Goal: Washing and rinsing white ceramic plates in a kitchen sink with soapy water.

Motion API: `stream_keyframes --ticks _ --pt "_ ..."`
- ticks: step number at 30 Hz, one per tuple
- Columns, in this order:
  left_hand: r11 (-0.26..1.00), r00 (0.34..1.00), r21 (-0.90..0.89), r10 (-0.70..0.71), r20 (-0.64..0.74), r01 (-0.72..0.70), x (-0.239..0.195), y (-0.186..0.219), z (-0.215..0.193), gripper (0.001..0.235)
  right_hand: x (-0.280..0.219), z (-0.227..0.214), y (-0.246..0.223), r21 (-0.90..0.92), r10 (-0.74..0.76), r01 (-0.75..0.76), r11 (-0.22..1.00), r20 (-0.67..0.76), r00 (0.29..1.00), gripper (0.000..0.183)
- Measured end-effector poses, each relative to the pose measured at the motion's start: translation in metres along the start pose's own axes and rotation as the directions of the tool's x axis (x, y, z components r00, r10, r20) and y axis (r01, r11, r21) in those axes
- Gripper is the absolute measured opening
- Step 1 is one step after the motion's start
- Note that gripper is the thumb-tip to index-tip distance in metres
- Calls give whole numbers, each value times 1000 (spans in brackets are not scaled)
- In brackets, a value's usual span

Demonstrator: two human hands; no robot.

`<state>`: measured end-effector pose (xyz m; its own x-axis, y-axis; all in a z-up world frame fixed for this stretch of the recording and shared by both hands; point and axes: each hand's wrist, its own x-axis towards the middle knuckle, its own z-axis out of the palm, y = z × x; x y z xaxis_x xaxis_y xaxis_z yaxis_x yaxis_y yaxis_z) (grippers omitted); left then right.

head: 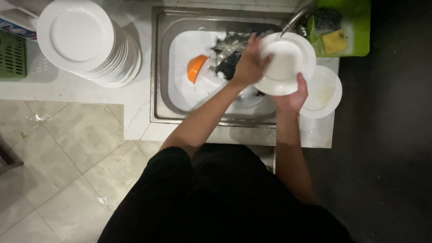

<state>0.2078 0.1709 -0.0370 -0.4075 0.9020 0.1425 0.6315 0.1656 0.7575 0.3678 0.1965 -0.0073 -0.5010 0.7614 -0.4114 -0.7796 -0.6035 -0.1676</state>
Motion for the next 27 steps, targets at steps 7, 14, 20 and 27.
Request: stream_keyframes --ticks 7,14,20,27 --pt "563 921 -730 -203 333 388 13 -8 -32 44 10 -100 10 -408 -197 161 899 -47 979 56" --pt "984 972 -95 -132 195 152 -3 10 -91 26 66 -161 8 -634 -59 11 773 -55 997 13" --pt "975 994 -222 -12 -109 -12 -64 21 -146 24 85 -174 -138 -882 -260 251 399 154 953 41" --pt "932 980 -335 -177 -88 139 -114 -9 -174 4 4 -130 -212 -414 -385 -294 -861 153 910 93"
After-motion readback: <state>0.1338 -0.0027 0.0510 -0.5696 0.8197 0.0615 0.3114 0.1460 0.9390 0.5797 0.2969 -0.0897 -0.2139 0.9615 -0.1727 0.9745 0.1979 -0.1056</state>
